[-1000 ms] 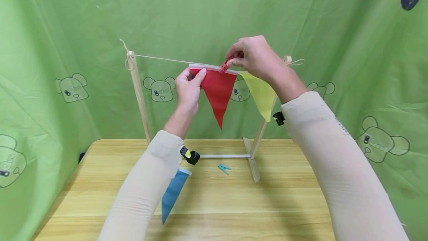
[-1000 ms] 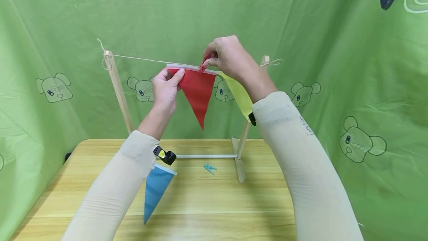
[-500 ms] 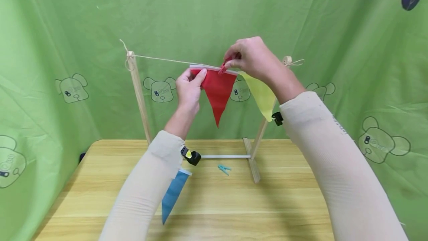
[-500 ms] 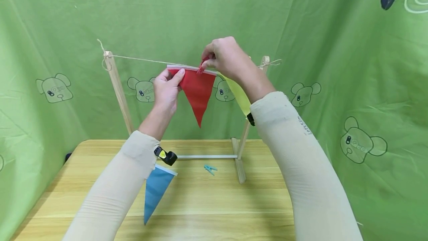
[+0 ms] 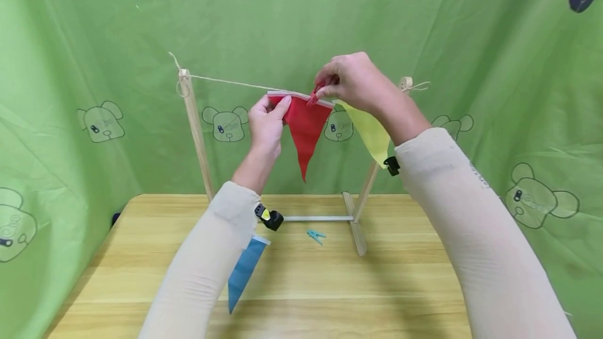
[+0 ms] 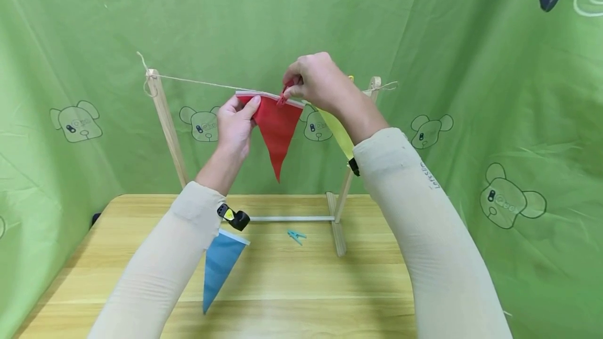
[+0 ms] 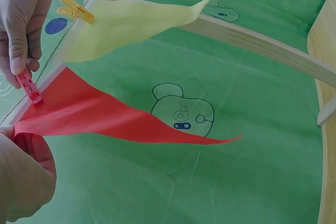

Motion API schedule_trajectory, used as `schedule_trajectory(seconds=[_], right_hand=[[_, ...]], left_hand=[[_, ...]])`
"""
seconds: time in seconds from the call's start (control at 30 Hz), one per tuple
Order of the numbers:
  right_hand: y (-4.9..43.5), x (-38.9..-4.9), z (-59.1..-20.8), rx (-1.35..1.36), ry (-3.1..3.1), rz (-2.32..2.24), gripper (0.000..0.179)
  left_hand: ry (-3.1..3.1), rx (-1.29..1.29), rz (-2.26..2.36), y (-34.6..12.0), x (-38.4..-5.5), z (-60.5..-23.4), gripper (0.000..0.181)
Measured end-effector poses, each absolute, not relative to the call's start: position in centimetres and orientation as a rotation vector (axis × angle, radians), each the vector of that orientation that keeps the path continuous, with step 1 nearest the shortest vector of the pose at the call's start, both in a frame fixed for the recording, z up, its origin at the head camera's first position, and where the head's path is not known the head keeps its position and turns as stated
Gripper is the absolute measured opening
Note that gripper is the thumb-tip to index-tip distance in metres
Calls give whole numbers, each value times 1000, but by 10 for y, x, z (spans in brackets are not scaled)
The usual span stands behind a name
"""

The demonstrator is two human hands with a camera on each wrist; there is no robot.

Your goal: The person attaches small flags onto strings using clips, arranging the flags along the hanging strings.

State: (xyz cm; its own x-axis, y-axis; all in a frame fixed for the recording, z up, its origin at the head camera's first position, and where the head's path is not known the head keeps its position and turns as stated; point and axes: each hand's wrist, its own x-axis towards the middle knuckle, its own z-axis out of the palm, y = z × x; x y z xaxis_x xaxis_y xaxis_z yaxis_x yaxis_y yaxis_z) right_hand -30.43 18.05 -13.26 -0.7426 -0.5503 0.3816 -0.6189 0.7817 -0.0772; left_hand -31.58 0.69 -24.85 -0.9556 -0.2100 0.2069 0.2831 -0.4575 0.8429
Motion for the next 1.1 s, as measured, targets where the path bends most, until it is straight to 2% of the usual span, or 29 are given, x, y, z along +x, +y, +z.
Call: schedule_trajectory(seconds=[1.1], right_hand=[[175, -305, -139, 834, -2773, 355, 30]], left_hand=[[-1505, -133, -2428, 0, -317, -254, 13]])
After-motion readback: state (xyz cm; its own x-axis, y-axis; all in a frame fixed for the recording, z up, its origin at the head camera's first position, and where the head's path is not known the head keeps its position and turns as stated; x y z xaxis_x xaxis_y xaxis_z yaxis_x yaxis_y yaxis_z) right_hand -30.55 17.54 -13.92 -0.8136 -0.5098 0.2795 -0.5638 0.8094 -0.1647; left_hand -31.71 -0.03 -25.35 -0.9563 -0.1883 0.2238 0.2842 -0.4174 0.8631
